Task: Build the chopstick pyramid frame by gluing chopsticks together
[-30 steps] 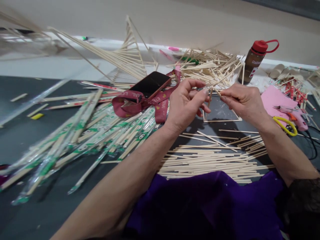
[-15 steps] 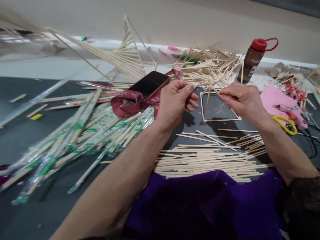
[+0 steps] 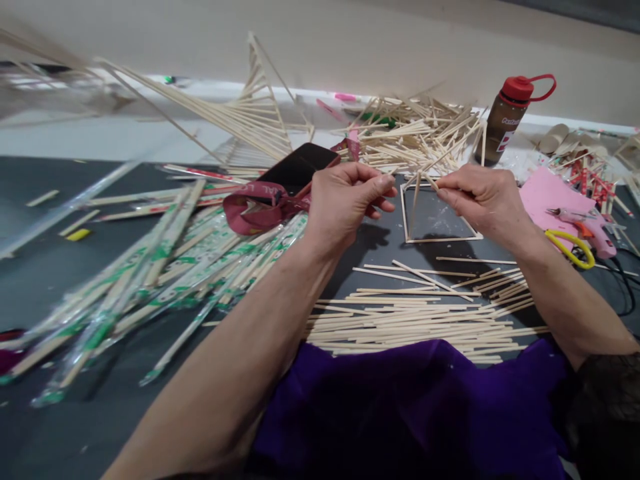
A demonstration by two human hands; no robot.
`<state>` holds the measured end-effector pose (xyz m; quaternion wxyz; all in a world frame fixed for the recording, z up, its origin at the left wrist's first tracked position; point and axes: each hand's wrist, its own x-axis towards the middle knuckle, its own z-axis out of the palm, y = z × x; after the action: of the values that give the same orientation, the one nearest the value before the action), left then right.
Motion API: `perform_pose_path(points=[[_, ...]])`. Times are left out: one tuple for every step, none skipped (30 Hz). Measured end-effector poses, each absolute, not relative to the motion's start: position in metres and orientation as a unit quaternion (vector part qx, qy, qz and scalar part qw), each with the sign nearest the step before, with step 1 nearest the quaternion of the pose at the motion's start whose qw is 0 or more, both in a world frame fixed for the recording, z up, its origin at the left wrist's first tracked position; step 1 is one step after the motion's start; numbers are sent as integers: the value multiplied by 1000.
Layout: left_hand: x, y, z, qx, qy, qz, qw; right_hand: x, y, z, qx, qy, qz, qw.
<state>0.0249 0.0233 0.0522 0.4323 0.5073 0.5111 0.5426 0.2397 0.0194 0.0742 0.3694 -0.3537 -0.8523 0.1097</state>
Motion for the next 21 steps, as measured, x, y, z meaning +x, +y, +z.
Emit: perform_pose_path(points=[[25, 23, 52, 512, 509, 544, 429, 240, 19, 74, -353, -853, 109, 368], [24, 23, 52, 514, 507, 545, 426, 240, 19, 74, -353, -854, 108, 366], [24, 23, 52, 515, 506, 546, 425, 240, 19, 75, -354, -854, 107, 365], [24, 23, 53, 514, 506, 547, 425, 240, 19, 75, -356, -855, 106, 363], [24, 24, 53, 512, 506, 549, 425, 240, 19, 75, -358, -854, 105, 362], [24, 24, 53, 510, 505, 551, 427, 240, 19, 75, -359, -854, 104, 361], [24, 24, 54, 508, 503, 552, 428, 240, 19, 75, -361, -854, 104, 359], [24, 24, 54, 507, 502, 553, 430, 240, 19, 75, -363, -854, 105, 358], [24, 24, 55, 504, 501, 555, 433, 240, 19, 76, -365, -853, 108, 357], [23, 24, 56, 501, 499, 557, 436, 240, 19, 76, -366, -852, 111, 356], [22, 25, 56, 497, 498, 559, 439, 241, 19, 77, -368, -851, 114, 357], [22, 25, 57, 492, 497, 563, 441, 241, 19, 78, -369, -849, 118, 359], [20, 26, 57, 488, 494, 568, 442, 241, 18, 79, -370, -847, 120, 362], [19, 26, 57, 484, 492, 573, 443, 242, 18, 80, -371, -845, 121, 366], [18, 27, 57, 482, 488, 577, 443, 242, 18, 81, -372, -842, 120, 372], [17, 28, 58, 483, 485, 580, 443, 242, 17, 82, -374, -839, 118, 377], [15, 30, 58, 484, 482, 582, 441, 243, 18, 82, -375, -837, 116, 382], [14, 31, 59, 485, 481, 584, 439, 243, 18, 83, -375, -835, 114, 386], [12, 32, 61, 484, 481, 587, 435, 244, 19, 83, -375, -834, 113, 388], [11, 33, 63, 484, 480, 591, 431, 245, 20, 83, -373, -834, 113, 390], [9, 32, 67, 484, 477, 597, 426, 245, 20, 84, -372, -833, 113, 393]])
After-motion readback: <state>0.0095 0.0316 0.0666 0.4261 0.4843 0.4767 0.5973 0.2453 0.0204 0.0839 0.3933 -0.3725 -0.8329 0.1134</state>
